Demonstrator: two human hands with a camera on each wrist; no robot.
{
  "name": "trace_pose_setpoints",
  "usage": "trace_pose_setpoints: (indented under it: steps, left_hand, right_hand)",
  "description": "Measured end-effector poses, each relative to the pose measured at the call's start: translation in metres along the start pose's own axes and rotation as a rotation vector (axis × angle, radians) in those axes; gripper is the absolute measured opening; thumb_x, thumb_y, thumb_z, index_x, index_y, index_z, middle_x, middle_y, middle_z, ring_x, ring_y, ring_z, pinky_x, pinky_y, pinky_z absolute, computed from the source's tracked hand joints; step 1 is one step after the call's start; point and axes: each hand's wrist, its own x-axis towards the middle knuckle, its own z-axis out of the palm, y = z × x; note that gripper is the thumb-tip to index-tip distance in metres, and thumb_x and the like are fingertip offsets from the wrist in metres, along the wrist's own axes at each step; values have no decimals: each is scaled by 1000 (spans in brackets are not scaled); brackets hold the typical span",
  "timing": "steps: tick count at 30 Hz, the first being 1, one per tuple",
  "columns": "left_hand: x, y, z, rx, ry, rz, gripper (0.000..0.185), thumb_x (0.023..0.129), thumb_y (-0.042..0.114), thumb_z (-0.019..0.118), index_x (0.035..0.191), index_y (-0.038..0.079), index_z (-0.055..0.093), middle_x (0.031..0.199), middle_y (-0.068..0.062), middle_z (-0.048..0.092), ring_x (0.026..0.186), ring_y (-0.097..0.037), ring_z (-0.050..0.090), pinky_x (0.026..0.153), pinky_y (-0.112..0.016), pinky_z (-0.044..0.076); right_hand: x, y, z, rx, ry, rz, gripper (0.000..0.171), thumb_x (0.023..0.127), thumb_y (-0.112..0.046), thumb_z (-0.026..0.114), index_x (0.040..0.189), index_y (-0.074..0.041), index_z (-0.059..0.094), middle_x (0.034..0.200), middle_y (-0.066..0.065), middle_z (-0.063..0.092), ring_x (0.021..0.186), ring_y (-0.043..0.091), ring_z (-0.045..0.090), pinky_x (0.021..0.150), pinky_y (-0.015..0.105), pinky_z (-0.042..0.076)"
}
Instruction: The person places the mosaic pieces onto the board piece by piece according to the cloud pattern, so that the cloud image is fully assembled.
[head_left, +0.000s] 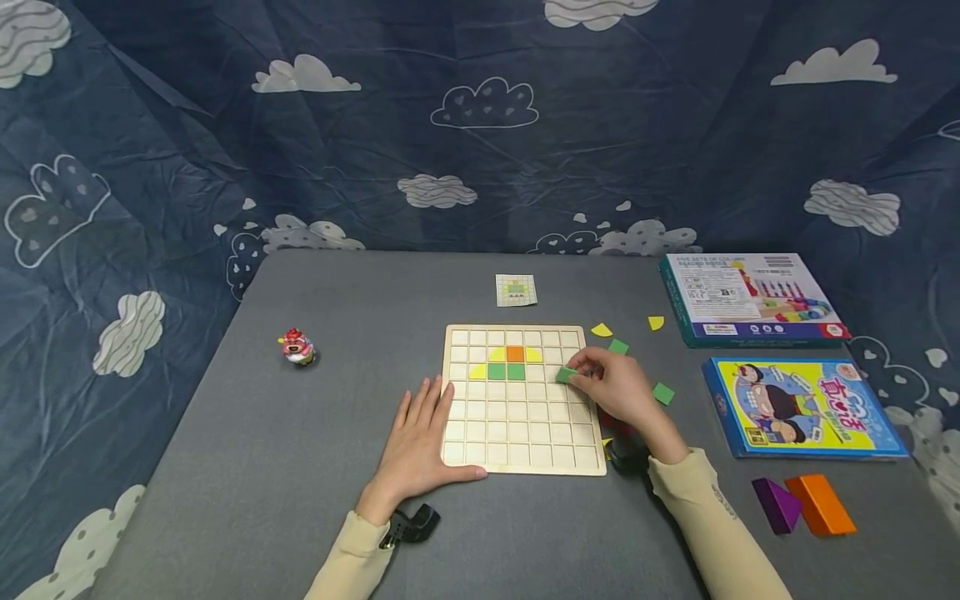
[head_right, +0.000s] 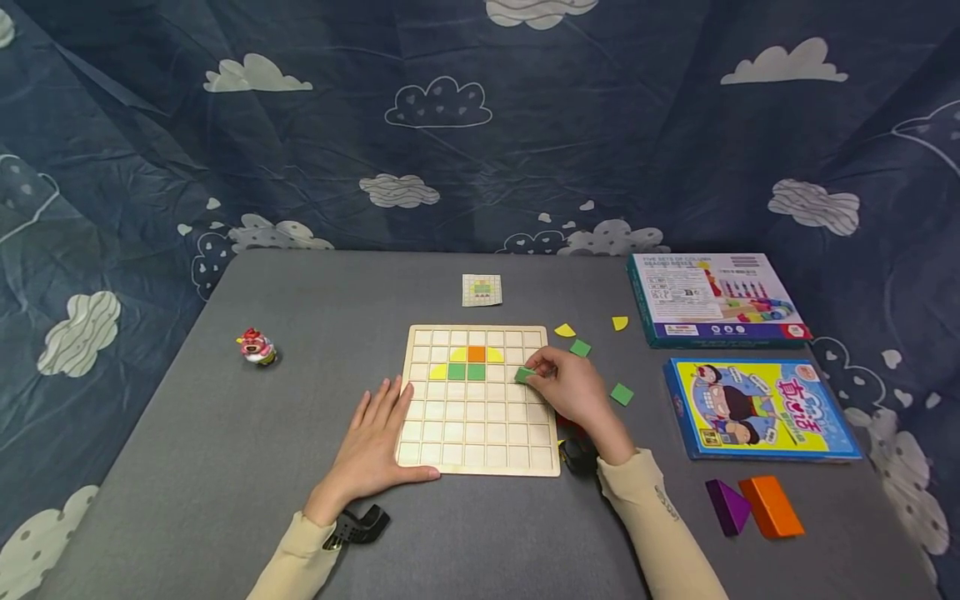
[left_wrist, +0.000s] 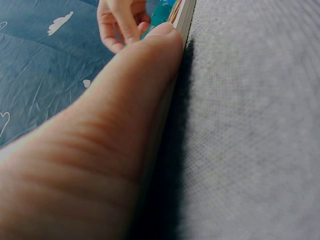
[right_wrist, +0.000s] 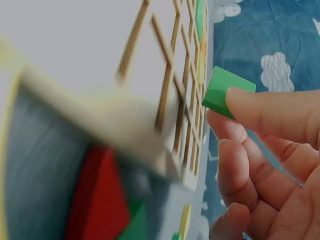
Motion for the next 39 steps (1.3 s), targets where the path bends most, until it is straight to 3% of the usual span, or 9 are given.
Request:
trace_pose_setpoints:
  steps: [14,25,32,39]
  left_hand:
    - [0,0,1,-6,-4,-2,124,66,85,53,153,7,11,157,-13,6,143,-25,-1,113,-41,-3]
    - [0,0,1,1,-6,-9,124,66,86,52,153,7,11,157,-12,6,143,-25,-1,113,-41,-4]
    - [1,0,0,3,-5,-6,125,65,86,52,153,7,11,157,-12,6,143,-25,-1,113,-41,-3]
    - [0,0,1,-3,-9,-12,124,65,86,52,153,8,10,157,-12,6,143,-24,-2,113,-41,-3]
  right_hand:
    - [21,-21,18,1,-76,0,8,84,-11,72,93,-10,73,79,-1,65,63,16,53,58,33,43]
    - [25,-25,23,-51,-79,3,7,84,-12,73,90,-11,74,74,-4,64,62,14,53,56,33,42]
    - [26,-28,25,-87,-71,14,7,84,-13,73,91,-12,76,80,-2,67,72,17,61,63,37,48]
    - [28,-32,25,-144,-42,6,8,83,-11,73,90,-10,78,88,5,71,66,17,61,52,31,45]
